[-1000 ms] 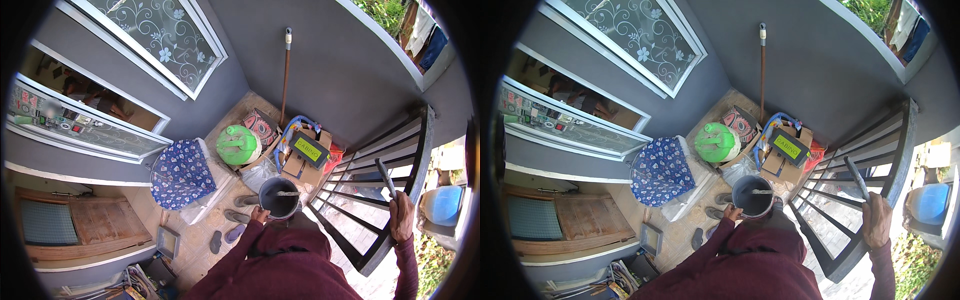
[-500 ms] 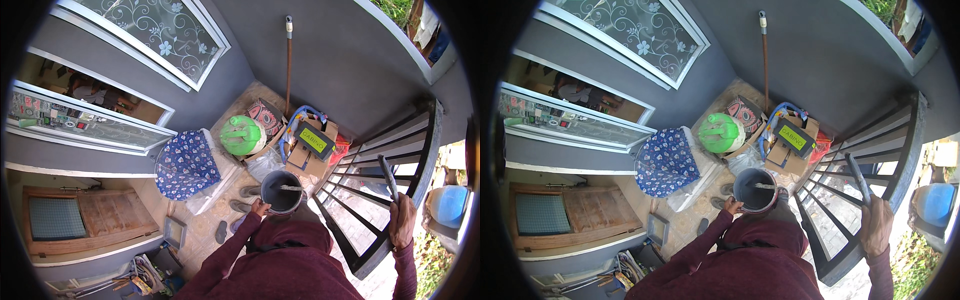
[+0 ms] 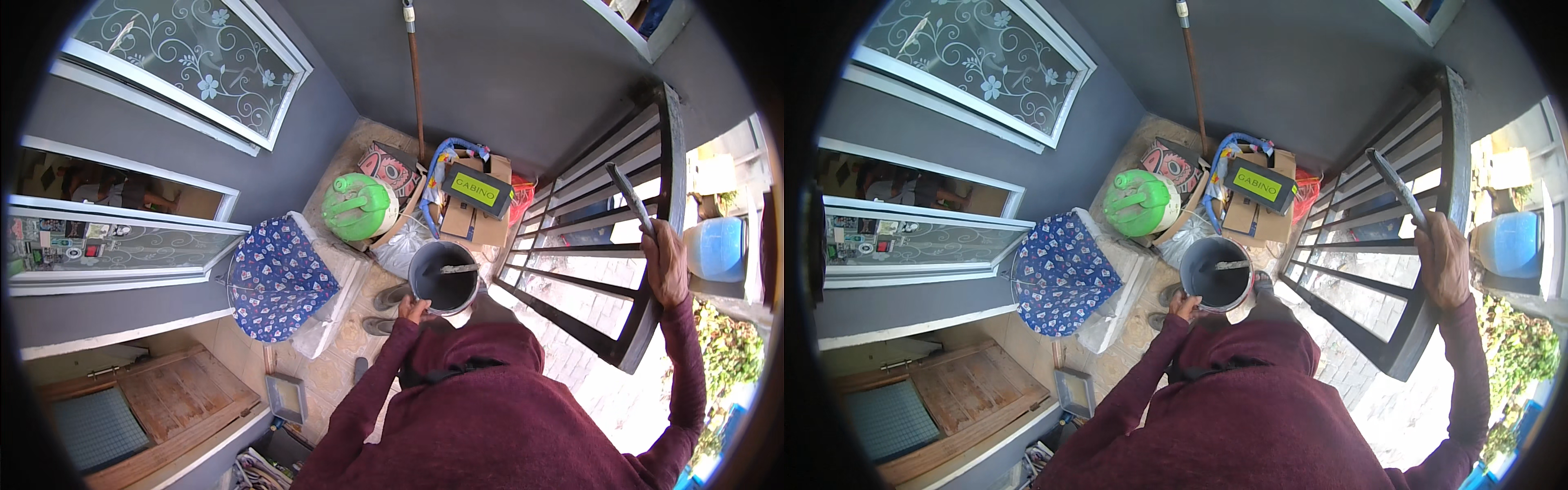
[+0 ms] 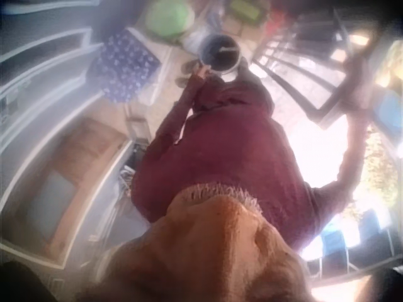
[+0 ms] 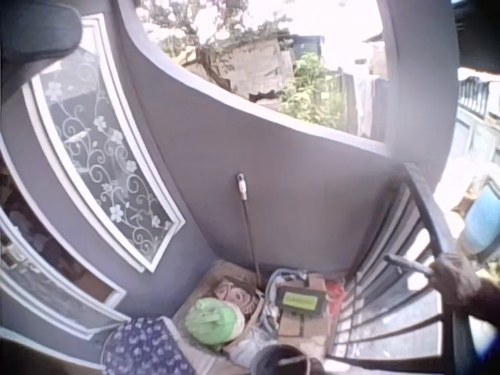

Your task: The person paints the exterior wall and trim of a building using a brush and a bucket of grey paint.

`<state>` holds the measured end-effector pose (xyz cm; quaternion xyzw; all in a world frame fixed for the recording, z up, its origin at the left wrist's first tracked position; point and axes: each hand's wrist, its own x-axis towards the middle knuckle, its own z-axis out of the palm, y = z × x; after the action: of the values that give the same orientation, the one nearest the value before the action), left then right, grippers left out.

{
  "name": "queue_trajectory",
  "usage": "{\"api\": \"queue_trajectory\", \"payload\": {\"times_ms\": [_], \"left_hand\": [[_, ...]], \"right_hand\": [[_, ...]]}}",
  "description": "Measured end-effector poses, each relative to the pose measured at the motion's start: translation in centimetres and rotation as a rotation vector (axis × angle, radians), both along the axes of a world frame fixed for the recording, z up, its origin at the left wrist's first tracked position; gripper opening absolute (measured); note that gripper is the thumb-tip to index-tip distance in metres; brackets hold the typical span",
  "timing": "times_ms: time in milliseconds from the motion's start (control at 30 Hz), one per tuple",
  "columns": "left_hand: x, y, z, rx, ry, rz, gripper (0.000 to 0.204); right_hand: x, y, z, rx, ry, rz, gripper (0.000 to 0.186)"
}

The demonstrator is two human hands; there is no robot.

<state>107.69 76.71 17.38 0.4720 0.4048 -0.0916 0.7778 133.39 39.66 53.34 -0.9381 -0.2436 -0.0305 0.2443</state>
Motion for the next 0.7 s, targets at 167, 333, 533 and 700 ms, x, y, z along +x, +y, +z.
{"api": "queue_trajectory", "payload": {"times_ms": [167, 333, 533, 700], "left_hand": [[-1.0, 2.6, 0.2, 0.003, -0.005, -0.026, 0.038], [-2.8, 5.4, 0.8, 0.046, -0.031, -0.016, 0.030], [-5.2, 8.2, 1.8, 0.050, -0.058, 0.048, 0.031], [-7.8, 10.7, 1.5, 0.101, -0.034, 0.093, 0.029]], "right_hand": [[-0.2, 0.4, 0.7, -0.121, -0.152, -0.006, 0.015], [-0.4, -0.6, 0.3, -0.242, -0.377, -0.116, 0.022], [-0.5, -1.7, -0.7, -0.213, -0.303, -0.230, 0.022], [-0.8, -1.4, -0.6, -0.218, -0.396, -0.292, 0.020]]}}
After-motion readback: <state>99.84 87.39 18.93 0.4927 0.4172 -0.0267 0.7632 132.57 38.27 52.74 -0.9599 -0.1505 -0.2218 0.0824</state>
